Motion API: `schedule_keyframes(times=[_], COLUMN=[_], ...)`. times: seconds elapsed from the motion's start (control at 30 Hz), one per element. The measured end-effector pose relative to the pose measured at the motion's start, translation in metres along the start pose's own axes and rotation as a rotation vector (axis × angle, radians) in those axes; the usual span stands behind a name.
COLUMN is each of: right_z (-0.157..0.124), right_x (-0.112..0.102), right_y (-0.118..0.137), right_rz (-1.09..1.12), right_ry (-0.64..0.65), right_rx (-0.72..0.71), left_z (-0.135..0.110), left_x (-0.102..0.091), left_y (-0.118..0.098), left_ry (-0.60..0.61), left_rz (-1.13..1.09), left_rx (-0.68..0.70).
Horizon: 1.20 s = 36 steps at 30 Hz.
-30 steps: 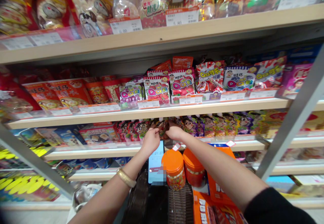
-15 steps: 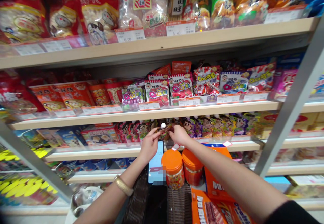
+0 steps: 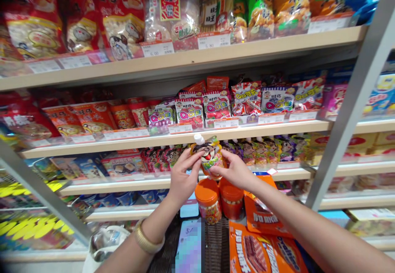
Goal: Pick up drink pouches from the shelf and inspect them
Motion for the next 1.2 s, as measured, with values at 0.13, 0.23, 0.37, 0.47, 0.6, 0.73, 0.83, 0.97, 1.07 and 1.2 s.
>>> schedule_keyframes(times=[0.13, 0.23, 0.37, 0.47, 0.6, 0.73, 0.83, 0.97, 1.07, 1.2], right_z=[-0.023, -0.035, -0.044, -0.047, -0.050, -0.054, -0.057, -0.059, -0.060, -0.061], right_x=[-0.005, -0.004, 0.001, 0.003, 0.005, 0.008, 0.009, 0.009, 0.009, 0.009], right_y=[-0.013, -0.024, -0.030, -0.031, -0.034, -0.039, -0.039, -0.036, -0.037, -0.041], right_rz=[0.115, 0.203, 0.267, 0.285, 0.205, 0.086, 0.069, 0.078, 0.082, 0.062], right_ry=[-0.079, -0.166, -0.246, -0.250, -0.250, -0.206, -0.176, -0.133, -0.116, -0.118], right_rx=[0.069, 0.115, 0.162, 0.173, 0.120, 0.062, 0.032, 0.012, 0.002, -0.020], left_z=[-0.002, -0.013, -0.033, -0.043, -0.044, -0.044, -0.045, -0.045, -0.046, -0.046], left_x=[0.017, 0.032, 0.052, 0.059, 0.059, 0.057, 0.056, 0.055, 0.055, 0.056], left_y=[-0.009, -0.003, 0.013, 0.023, 0.029, 0.029, 0.029, 0.030, 0.032, 0.034], left_ry=[0.048, 0.006, 0.106, 0.239, 0.284, 0.299, 0.288, 0.281, 0.274, 0.269], left_rz=[-0.173, -0.371, -0.490, -0.437, -0.379, -0.466, -0.535, -0.602, -0.637, -0.662], left_rx=[-0.159, -0.305, -0.492, -0.498, -0.458, -0.500, -0.527, -0.558, -0.567, -0.572])
Point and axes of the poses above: each hand's wrist, its own z-axis towards the middle knuckle, its own x-axis out of the palm, y = z × x, the point moved 2 cm from there along z, towards the middle knuckle, and after that the axes turned 4 degrees about -z, right-handed, at the moved point
